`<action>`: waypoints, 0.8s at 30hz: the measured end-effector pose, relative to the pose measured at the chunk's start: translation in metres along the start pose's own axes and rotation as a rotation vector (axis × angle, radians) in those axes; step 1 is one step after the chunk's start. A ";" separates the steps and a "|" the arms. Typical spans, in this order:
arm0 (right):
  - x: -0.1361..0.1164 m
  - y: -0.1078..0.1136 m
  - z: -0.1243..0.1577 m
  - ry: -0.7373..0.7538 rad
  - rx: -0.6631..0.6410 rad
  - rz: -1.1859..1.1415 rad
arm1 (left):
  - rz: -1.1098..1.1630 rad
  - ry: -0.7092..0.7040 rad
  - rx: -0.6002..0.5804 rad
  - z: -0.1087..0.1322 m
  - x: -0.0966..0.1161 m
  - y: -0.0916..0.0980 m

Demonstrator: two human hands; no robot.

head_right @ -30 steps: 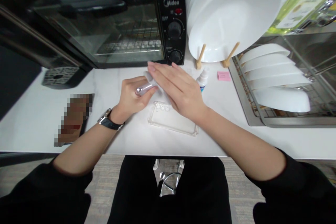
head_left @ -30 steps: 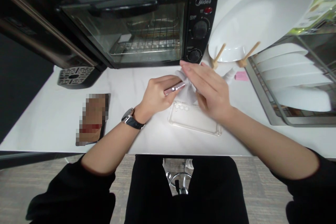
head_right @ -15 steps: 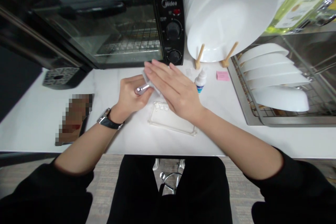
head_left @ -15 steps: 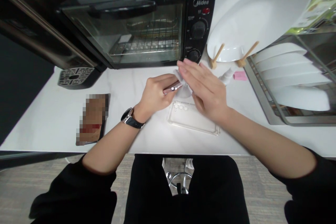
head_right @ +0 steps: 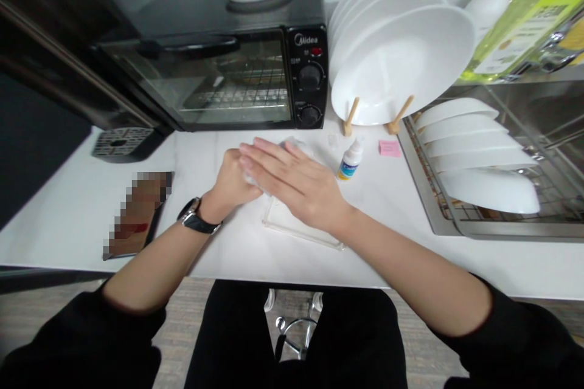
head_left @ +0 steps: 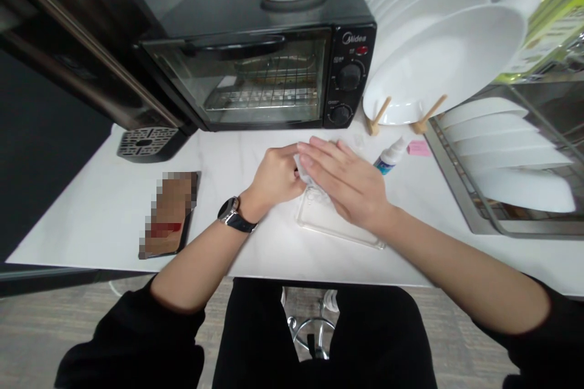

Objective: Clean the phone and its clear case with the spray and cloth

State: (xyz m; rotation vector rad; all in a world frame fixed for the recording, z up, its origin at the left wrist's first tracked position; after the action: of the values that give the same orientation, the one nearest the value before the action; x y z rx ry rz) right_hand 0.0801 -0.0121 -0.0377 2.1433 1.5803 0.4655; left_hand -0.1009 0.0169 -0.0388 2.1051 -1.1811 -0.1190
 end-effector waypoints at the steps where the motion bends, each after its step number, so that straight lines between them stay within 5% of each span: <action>1: -0.002 -0.001 0.000 0.023 -0.019 -0.007 | -0.011 -0.014 0.011 0.000 0.000 0.000; 7: 0.012 0.004 0.003 -0.101 0.027 -0.022 | 0.061 0.040 -0.011 -0.002 0.001 0.001; 14: -0.001 0.001 0.001 -0.042 -0.055 -0.015 | 0.007 -0.020 0.070 -0.001 0.000 -0.001; 20: 0.014 0.008 0.003 -0.151 -0.015 0.031 | 0.060 0.084 0.008 -0.002 0.001 0.002; 24: -0.001 0.000 0.002 -0.066 -0.144 0.042 | 0.007 -0.008 0.048 0.000 -0.003 -0.002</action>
State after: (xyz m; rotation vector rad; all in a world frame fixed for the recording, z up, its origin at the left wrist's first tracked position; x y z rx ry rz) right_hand 0.0810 -0.0133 -0.0392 2.0651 1.4239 0.5018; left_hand -0.1012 0.0198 -0.0402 2.1433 -1.2071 -0.0966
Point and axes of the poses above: each hand's wrist, its own z-axis away from the middle knuckle, its own y-axis out of the back of the hand, x = y × z, the point moved 3 cm from there along -z, towards the middle knuckle, and after that the axes turned 6 degrees about y, right-handed, at the moved point
